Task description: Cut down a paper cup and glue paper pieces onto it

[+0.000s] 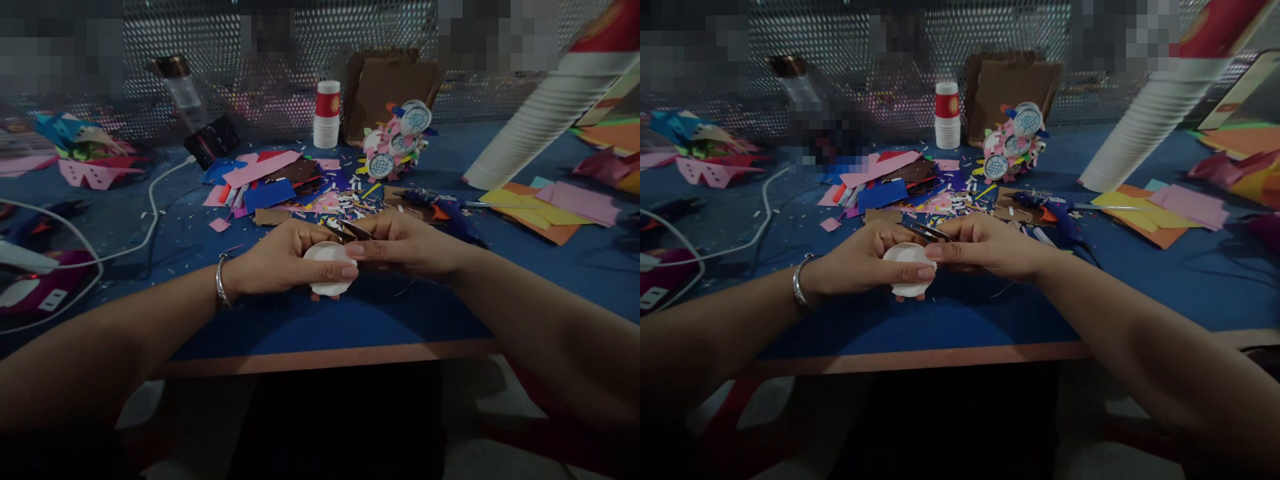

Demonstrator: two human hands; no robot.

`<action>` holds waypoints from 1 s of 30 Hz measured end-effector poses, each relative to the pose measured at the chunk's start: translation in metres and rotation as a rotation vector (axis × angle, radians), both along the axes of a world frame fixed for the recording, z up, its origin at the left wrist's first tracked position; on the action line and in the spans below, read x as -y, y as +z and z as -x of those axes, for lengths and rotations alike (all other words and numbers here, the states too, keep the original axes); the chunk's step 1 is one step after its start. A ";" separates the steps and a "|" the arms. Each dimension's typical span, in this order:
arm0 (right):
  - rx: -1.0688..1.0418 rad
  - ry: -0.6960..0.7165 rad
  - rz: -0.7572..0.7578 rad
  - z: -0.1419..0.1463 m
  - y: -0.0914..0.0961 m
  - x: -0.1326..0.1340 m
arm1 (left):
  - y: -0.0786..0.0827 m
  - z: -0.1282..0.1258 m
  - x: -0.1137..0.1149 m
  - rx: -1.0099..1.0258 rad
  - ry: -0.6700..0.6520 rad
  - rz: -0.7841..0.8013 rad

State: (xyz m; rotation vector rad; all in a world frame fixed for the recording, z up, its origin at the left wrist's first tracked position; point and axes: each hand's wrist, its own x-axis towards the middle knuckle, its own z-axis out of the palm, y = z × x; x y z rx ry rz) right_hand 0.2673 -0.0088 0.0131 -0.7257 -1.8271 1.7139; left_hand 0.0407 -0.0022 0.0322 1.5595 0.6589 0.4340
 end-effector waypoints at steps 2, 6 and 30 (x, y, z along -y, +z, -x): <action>-0.027 0.024 -0.012 0.002 0.000 0.000 | -0.001 0.001 0.001 0.006 -0.008 0.026; -0.105 0.058 -0.036 0.007 0.001 0.001 | -0.003 0.006 0.000 -0.007 -0.030 0.058; -0.157 -0.018 -0.167 0.009 -0.002 0.000 | -0.013 0.002 -0.009 0.091 0.027 -0.300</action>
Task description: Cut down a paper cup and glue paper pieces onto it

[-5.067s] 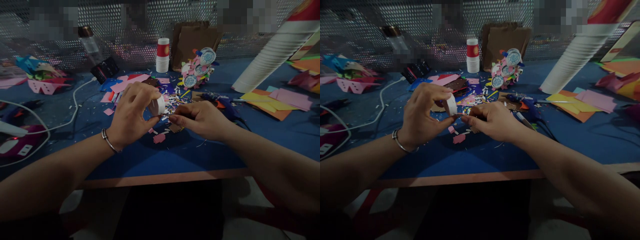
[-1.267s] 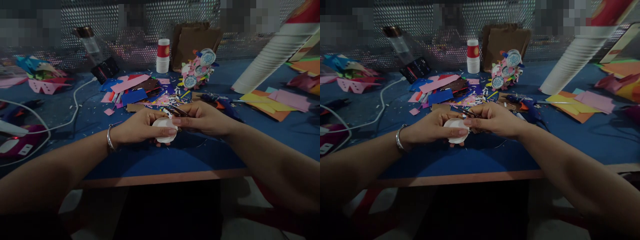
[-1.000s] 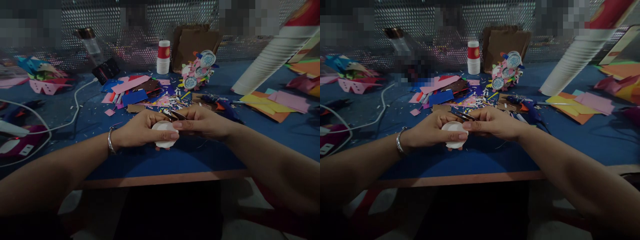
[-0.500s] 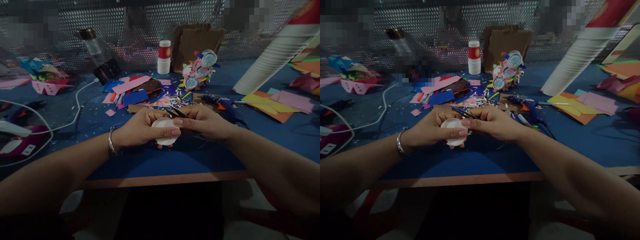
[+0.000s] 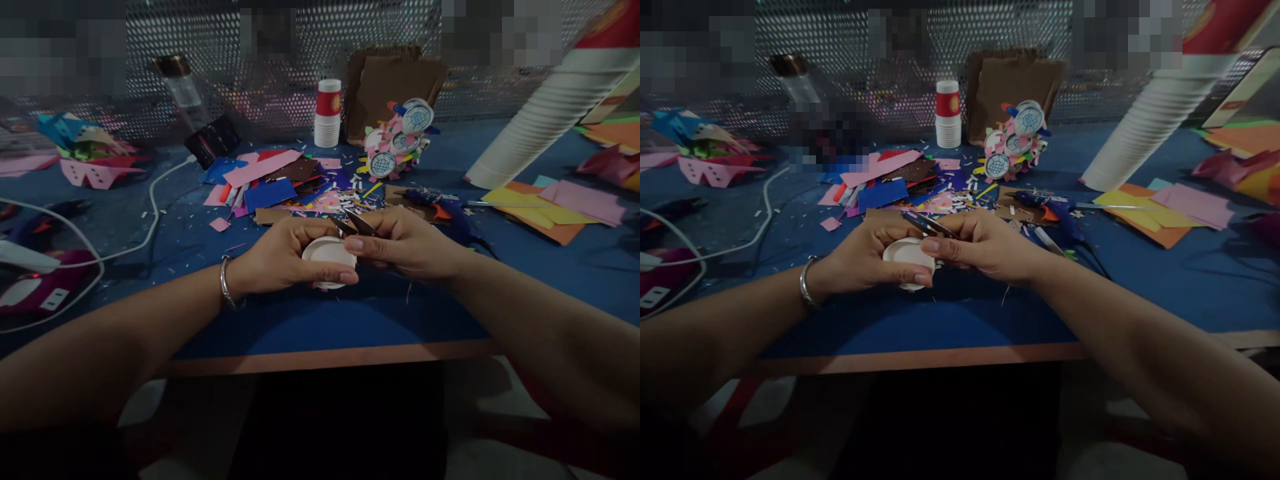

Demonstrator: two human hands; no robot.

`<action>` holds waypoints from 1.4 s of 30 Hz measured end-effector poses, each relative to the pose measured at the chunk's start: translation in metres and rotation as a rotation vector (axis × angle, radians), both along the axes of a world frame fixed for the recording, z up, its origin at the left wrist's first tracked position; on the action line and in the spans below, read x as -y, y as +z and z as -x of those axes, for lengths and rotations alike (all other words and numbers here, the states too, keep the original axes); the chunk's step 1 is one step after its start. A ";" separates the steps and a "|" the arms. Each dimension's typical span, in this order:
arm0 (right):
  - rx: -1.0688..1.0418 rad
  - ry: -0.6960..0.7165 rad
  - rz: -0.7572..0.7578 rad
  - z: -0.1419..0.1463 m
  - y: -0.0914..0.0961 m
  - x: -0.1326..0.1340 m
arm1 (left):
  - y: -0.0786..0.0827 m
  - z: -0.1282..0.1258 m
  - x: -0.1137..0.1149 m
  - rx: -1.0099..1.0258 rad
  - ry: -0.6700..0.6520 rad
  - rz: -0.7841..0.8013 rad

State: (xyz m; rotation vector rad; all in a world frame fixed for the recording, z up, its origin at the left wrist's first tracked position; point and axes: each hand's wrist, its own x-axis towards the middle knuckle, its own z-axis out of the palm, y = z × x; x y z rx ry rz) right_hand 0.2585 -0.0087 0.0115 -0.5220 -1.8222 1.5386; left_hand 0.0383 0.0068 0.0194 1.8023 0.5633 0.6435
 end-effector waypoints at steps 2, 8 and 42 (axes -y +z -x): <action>0.006 -0.019 -0.006 0.001 0.000 0.000 | 0.000 0.001 -0.001 -0.014 -0.018 0.047; 0.063 -0.183 -0.095 -0.001 -0.001 0.001 | -0.002 0.003 -0.007 0.024 -0.035 0.040; 0.323 -0.527 -0.415 -0.008 0.012 0.016 | -0.027 0.015 -0.019 0.206 0.501 -0.709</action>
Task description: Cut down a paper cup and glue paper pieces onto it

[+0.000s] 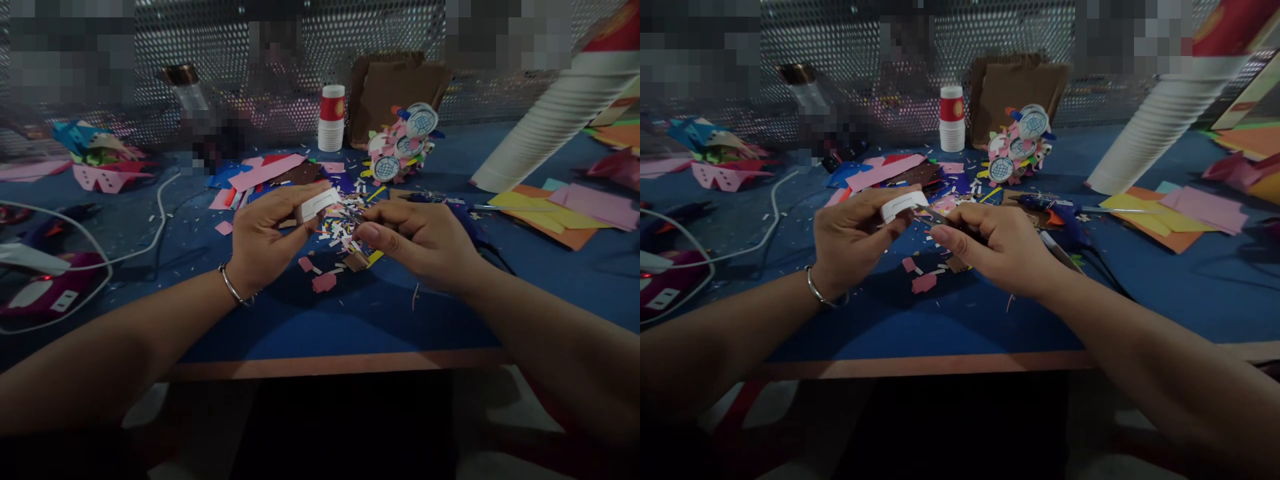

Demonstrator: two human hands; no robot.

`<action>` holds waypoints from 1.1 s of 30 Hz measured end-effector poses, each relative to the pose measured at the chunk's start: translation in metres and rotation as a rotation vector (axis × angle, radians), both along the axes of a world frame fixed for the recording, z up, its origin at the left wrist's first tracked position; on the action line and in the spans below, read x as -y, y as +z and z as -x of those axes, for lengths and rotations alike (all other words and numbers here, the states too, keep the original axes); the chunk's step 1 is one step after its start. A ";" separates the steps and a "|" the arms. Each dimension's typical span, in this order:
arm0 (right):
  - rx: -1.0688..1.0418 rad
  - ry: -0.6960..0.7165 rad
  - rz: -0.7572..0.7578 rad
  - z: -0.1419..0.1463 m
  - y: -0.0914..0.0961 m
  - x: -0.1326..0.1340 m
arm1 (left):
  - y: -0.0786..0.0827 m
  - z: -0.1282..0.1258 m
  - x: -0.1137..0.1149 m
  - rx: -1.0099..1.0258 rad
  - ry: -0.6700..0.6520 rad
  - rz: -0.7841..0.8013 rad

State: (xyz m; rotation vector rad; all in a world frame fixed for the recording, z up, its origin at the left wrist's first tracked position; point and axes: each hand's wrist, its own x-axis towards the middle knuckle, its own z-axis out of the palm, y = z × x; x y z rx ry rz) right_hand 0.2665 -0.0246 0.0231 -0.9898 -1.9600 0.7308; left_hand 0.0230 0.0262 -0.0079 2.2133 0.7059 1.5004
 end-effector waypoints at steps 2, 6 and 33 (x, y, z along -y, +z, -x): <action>-0.039 0.024 0.050 0.001 0.000 -0.001 | -0.001 0.002 -0.001 -0.054 0.071 -0.094; -0.136 0.082 0.165 0.004 -0.001 -0.003 | -0.002 0.002 -0.004 -0.053 0.144 -0.273; -0.449 0.295 0.506 0.008 -0.006 -0.002 | -0.004 0.012 -0.023 -0.286 0.212 -0.632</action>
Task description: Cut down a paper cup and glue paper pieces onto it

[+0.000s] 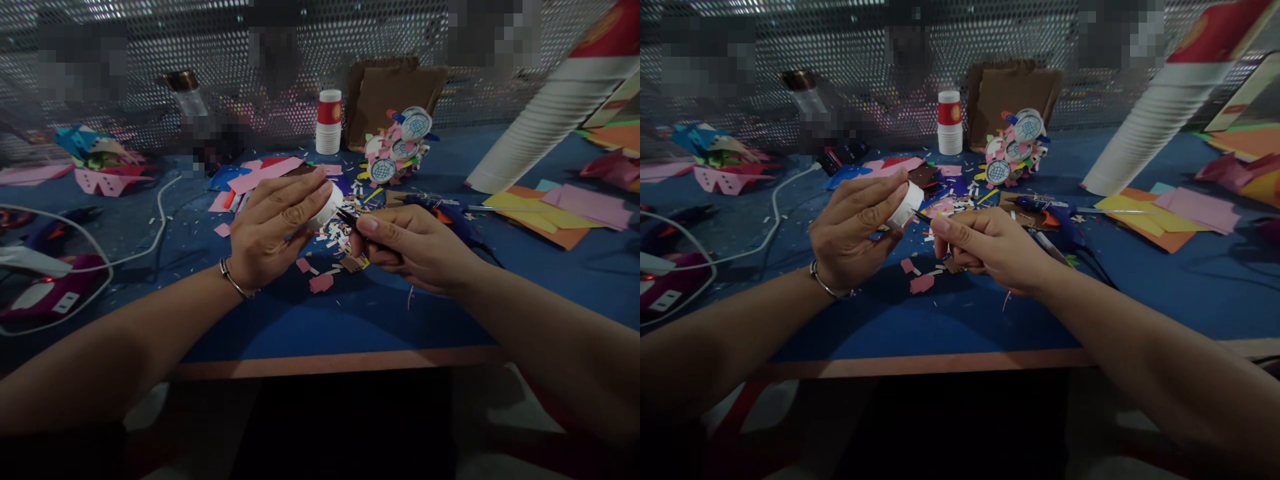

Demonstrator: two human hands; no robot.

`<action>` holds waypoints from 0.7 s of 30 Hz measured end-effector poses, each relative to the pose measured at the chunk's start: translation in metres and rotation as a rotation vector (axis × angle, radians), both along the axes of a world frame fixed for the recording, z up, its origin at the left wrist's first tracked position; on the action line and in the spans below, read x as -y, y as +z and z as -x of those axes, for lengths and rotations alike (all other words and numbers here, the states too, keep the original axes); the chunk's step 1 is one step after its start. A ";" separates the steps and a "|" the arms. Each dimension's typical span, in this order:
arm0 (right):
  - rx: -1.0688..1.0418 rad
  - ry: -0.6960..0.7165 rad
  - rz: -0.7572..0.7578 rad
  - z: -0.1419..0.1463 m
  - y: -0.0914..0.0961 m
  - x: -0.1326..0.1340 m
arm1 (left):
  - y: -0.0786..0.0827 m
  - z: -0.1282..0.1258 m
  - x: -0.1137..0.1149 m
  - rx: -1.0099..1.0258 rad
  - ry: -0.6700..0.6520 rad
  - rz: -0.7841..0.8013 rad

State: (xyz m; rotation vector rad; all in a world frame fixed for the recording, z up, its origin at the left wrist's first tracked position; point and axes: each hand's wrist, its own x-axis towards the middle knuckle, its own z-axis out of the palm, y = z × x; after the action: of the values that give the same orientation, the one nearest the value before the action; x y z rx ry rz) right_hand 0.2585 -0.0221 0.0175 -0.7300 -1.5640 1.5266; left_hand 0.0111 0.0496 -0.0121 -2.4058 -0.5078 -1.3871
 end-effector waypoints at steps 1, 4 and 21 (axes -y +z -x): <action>0.000 0.001 0.003 0.000 0.000 0.000 | 0.001 0.000 0.001 0.003 -0.022 -0.005; -0.002 0.010 -0.004 0.000 0.002 0.001 | 0.002 -0.001 0.003 0.017 -0.094 -0.030; 0.024 -0.039 -0.034 -0.001 -0.001 -0.003 | 0.001 0.000 0.001 -0.011 0.036 -0.010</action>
State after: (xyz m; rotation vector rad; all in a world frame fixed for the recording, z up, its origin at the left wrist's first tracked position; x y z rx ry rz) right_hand 0.2598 -0.0193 0.0166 -0.7580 -1.5806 1.4648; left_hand 0.0114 0.0483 -0.0116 -2.3829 -0.5371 -1.3574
